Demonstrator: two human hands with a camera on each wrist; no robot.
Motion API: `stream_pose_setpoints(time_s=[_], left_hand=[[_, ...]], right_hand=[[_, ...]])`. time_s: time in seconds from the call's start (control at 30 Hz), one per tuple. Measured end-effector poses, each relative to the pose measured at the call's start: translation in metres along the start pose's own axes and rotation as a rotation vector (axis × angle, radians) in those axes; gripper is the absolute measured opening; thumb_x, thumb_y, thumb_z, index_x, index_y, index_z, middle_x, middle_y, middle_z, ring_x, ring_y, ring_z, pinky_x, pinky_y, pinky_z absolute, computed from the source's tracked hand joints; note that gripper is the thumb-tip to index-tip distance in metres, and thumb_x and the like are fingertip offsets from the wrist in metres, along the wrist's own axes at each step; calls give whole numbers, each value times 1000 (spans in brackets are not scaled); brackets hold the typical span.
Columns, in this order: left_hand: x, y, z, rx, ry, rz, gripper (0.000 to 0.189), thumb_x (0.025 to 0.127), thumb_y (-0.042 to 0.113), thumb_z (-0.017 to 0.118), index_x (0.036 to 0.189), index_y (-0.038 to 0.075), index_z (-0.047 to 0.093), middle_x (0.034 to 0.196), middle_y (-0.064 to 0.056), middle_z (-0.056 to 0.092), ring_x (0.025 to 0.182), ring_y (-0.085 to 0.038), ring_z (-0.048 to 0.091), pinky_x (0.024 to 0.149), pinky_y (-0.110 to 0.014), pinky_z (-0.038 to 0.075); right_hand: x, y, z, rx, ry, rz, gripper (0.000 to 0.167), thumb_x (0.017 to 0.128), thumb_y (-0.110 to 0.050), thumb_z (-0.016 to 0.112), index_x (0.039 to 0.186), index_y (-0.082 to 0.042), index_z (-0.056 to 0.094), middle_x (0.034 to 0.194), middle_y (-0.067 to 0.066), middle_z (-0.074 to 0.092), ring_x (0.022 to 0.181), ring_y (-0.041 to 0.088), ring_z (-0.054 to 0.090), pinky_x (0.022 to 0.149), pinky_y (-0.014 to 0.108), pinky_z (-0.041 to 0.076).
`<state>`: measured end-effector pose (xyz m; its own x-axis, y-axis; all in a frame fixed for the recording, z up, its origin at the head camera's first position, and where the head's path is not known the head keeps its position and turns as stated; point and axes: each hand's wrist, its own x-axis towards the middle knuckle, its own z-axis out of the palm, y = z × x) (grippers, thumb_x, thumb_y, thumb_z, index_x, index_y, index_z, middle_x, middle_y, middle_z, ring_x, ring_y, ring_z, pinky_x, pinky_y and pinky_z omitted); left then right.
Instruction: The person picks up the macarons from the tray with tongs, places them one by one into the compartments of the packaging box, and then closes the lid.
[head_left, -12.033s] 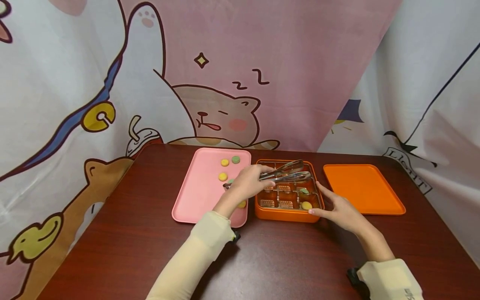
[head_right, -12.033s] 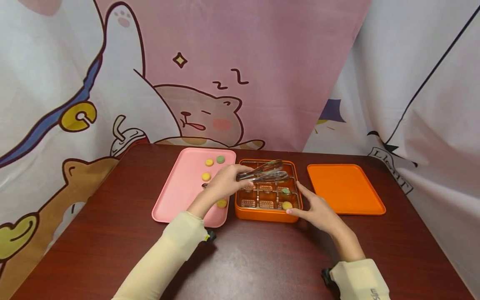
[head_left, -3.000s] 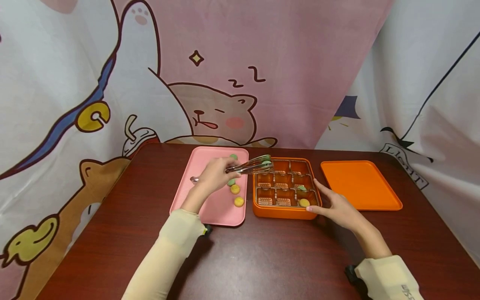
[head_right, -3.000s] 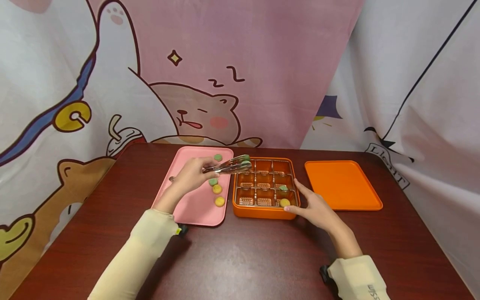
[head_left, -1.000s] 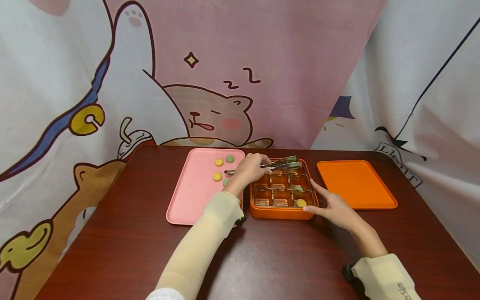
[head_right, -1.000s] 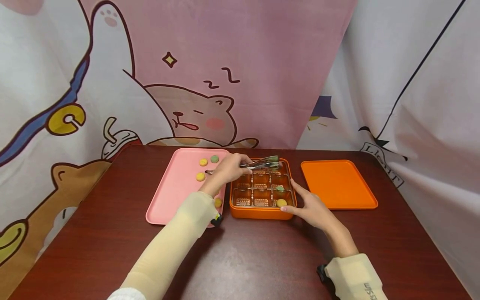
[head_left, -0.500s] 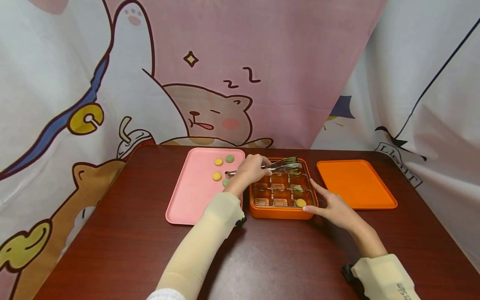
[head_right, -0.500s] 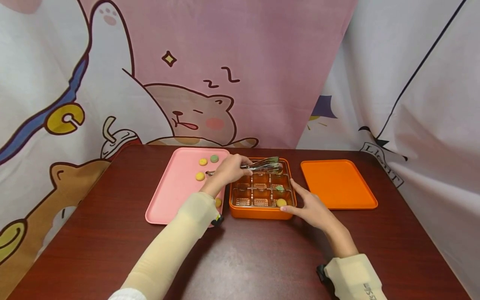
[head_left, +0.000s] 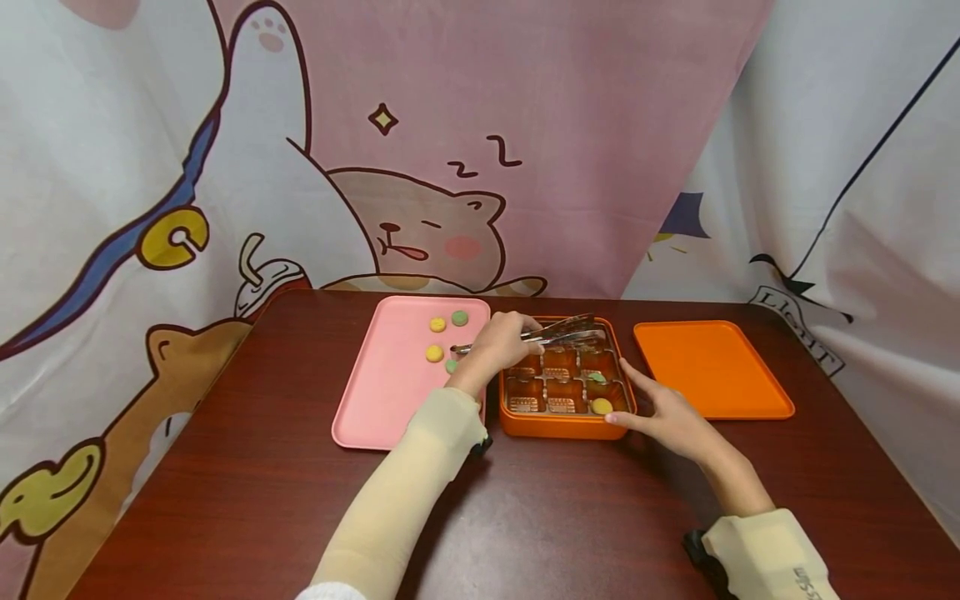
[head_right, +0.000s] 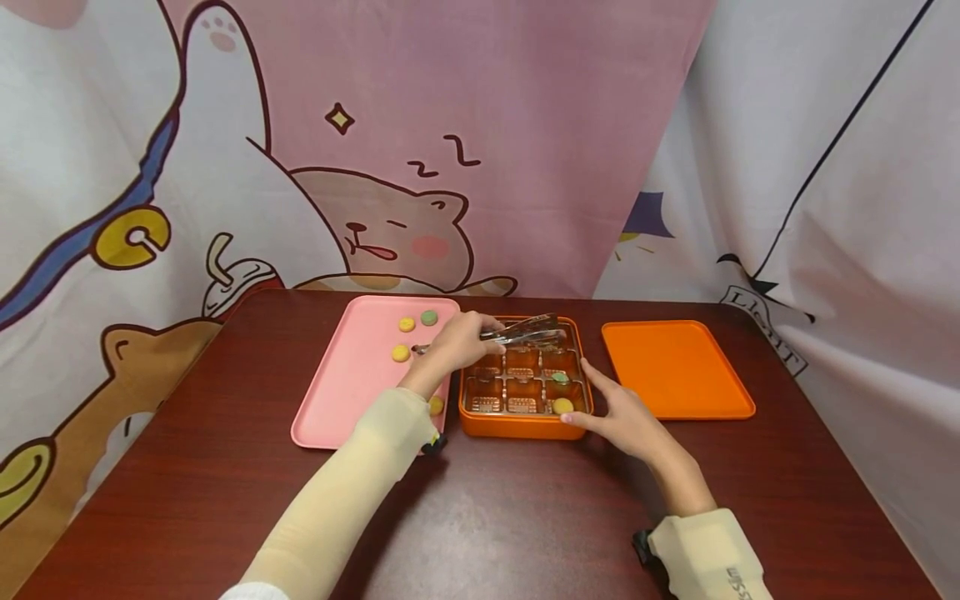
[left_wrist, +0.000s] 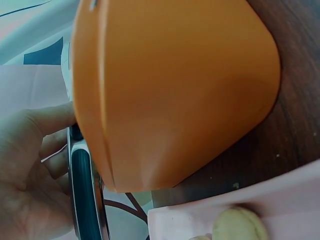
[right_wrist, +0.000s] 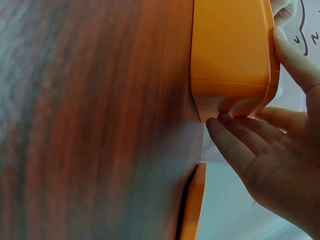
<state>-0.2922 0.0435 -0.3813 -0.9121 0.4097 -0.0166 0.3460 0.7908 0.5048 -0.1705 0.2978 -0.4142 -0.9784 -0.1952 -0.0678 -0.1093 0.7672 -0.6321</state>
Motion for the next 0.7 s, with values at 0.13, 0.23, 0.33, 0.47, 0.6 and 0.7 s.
stream_pose_setpoints(time_s=[0.13,0.23,0.33,0.47,0.6,0.7], left_hand=[[-1,-2,1,-33,0,15,41,91,32,73,129,20,67,134,-2,66,122,-22,62,100,-37,51],[-2,-5,1,-67,5,32,41,91,31,73,130,20,67,134,-2,66,123,-21,62,101,-37,50],[-4,-8,0,-102,9,43,42,91,31,73,130,20,67,134,-2,66,123,-20,62,101,-36,51],[-9,-9,-6,-149,14,52,43,91,30,74,131,18,66,134,-4,66,122,-21,63,100,-38,51],[-15,-11,-14,-184,14,56,44,91,29,74,133,17,65,134,-5,66,121,-23,62,101,-40,50],[-18,-14,-19,-197,22,56,44,91,27,73,133,18,65,133,-5,66,119,-24,64,99,-41,51]], right_hand=[[0,0,0,0,0,0,97,90,-47,69,160,-6,15,157,32,29,141,54,33,106,69,34],[0,0,0,2,-3,-2,97,90,-47,69,160,-7,15,157,32,28,141,54,32,106,69,34],[1,0,0,3,-5,-3,97,91,-47,69,160,-6,15,157,32,28,141,54,31,106,70,33],[1,0,0,2,-6,-1,97,91,-47,69,159,-6,15,157,33,29,141,54,31,106,70,33],[1,2,0,8,-9,2,97,91,-47,69,160,-6,14,157,33,29,141,55,30,106,71,32],[1,2,0,5,-6,-3,97,91,-47,69,159,-5,14,157,33,29,141,55,30,106,71,33]])
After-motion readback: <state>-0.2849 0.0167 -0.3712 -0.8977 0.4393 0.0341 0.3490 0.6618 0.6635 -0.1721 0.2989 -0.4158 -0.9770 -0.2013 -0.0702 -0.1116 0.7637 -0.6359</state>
